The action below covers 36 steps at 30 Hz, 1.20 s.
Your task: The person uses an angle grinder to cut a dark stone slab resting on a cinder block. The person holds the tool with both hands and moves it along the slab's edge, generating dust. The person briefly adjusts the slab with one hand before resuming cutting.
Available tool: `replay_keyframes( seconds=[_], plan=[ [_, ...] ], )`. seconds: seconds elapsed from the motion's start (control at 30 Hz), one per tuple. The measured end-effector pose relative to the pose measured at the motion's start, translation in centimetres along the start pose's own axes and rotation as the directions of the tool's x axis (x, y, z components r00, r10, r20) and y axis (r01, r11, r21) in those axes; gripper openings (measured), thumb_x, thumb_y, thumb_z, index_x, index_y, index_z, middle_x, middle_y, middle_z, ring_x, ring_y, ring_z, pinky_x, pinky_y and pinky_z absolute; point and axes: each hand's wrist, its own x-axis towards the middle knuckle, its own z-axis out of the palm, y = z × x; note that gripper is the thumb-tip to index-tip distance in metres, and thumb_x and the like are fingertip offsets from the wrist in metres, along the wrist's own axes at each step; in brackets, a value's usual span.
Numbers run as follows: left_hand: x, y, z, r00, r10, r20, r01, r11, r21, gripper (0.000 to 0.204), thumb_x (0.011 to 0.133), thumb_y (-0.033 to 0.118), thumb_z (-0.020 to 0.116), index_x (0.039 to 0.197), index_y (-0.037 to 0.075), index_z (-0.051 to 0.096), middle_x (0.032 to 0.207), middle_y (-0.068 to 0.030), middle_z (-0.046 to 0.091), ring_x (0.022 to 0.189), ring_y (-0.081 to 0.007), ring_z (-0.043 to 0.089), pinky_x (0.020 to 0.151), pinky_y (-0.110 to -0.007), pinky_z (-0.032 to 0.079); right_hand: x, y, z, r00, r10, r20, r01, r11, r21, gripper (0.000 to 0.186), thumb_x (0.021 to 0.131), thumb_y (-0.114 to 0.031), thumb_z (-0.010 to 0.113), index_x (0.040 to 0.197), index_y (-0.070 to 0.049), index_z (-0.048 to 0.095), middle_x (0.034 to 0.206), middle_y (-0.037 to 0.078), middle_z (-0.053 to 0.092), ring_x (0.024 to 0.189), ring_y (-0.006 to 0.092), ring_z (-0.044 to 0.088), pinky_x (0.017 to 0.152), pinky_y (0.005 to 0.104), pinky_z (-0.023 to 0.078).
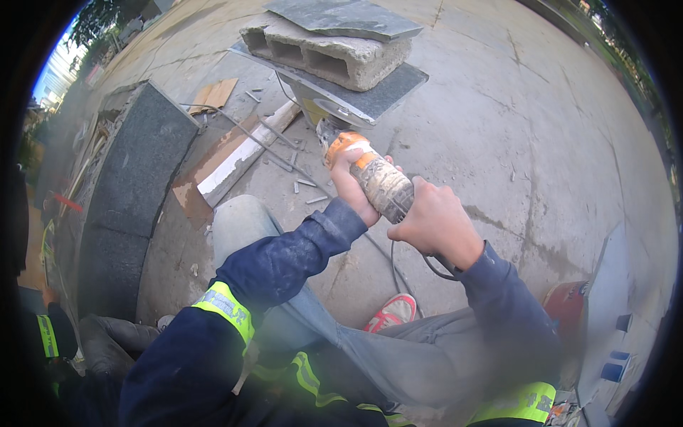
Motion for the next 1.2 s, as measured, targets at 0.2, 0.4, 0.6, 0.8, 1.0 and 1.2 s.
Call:
replay_keyframes(
  seconds=[0.2, 0.4, 0.6, 0.8, 1.0, 1.2],
  plan=[
    [0.9, 0.7, -0.5, 1.0, -0.004, -0.003, 0.004, 1.0, -0.001, 0.058, 0.073, 0.036, 0.061, 0.116, 0.007, 0.035, 0.093, -0.0137, 0.052, 0.083, -0.0318, 0.058, 0.075, -0.046, 0.053, 1.1, 0.2, 0.8, 0.999, -0.037, -0.015, 0.037, 0.999, 0.006, 0.053, 0.059, -0.029, 0.076, 0.09, 0.009, 0.057, 0.078, 0.027, 0.064, 0.078, 0.0427, 0.065, 0.074, 0.0424, 0.054],
    [1.2, 0.9, -0.6, 1.0, 0.017, -0.023, -0.016, 0.999, 0.033, 0.049, 0.073, 0.034, 0.059, 0.106, 0.0, 0.044, 0.089, -0.0133, 0.054, 0.079, -0.0307, 0.06, 0.075, -0.044, 0.053, 2.0, 0.5, 1.5, 0.999, -0.034, -0.013, 0.034, 0.999, 0.012, 0.054, 0.059, -0.03, 0.076, 0.092, 0.009, 0.057, 0.079, 0.027, 0.065, 0.078, 0.0419, 0.066, 0.074, 0.0417, 0.054],
    [1.1, 0.8, -0.4, 0.998, 0.0, -0.061, -0.001, 1.0, -0.021, 0.05, 0.073, 0.034, 0.059, 0.108, 0.001, 0.043, 0.09, -0.0135, 0.054, 0.08, -0.0308, 0.06, 0.075, -0.044, 0.053, 1.7, 0.2, 1.1, 1.0, -0.02, -0.009, 0.02, 1.0, 0.001, 0.053, 0.059, -0.028, 0.076, 0.092, 0.009, 0.057, 0.079, 0.027, 0.065, 0.078, 0.0419, 0.066, 0.075, 0.0419, 0.054],
    [0.7, 0.5, -0.3, 0.999, 0.008, -0.032, -0.008, 1.0, 0.009, 0.06, 0.072, 0.038, 0.061, 0.116, 0.005, 0.036, 0.094, -0.0131, 0.052, 0.084, -0.0317, 0.057, 0.077, -0.047, 0.052, 0.8, -0.4, 0.2, 1.0, -0.007, -0.003, 0.007, 1.0, 0.004, 0.052, 0.058, -0.027, 0.075, 0.09, 0.009, 0.057, 0.077, 0.027, 0.064, 0.078, 0.0424, 0.066, 0.074, 0.0419, 0.054],
    [0.1, 0.1, 0.1, 0.999, -0.007, -0.033, 0.007, 1.0, -0.001, 0.059, 0.073, 0.037, 0.061, 0.116, 0.006, 0.036, 0.094, -0.0134, 0.052, 0.084, -0.0317, 0.057, 0.077, -0.047, 0.052, 0.1, -0.3, -0.2, 1.0, -0.007, -0.006, 0.007, 1.0, -0.007, 0.052, 0.058, -0.027, 0.075, 0.091, 0.009, 0.057, 0.078, 0.028, 0.064, 0.078, 0.0428, 0.065, 0.074, 0.042, 0.054],
    [0.2, -1.6, -0.2, 0.999, -0.049, -0.012, 0.049, 0.999, 0.02, 0.06, 0.072, 0.037, 0.062, 0.117, 0.005, 0.036, 0.094, -0.013, 0.053, 0.086, -0.0313, 0.058, 0.079, -0.046, 0.052, -0.8, 1.6, 0.7, 1.0, -0.008, -0.022, 0.009, 1.0, 0.01, 0.05, 0.056, -0.025, 0.075, 0.09, 0.007, 0.057, 0.079, 0.027, 0.064, 0.077, 0.0434, 0.065, 0.074, 0.0427, 0.054]
  ],
)
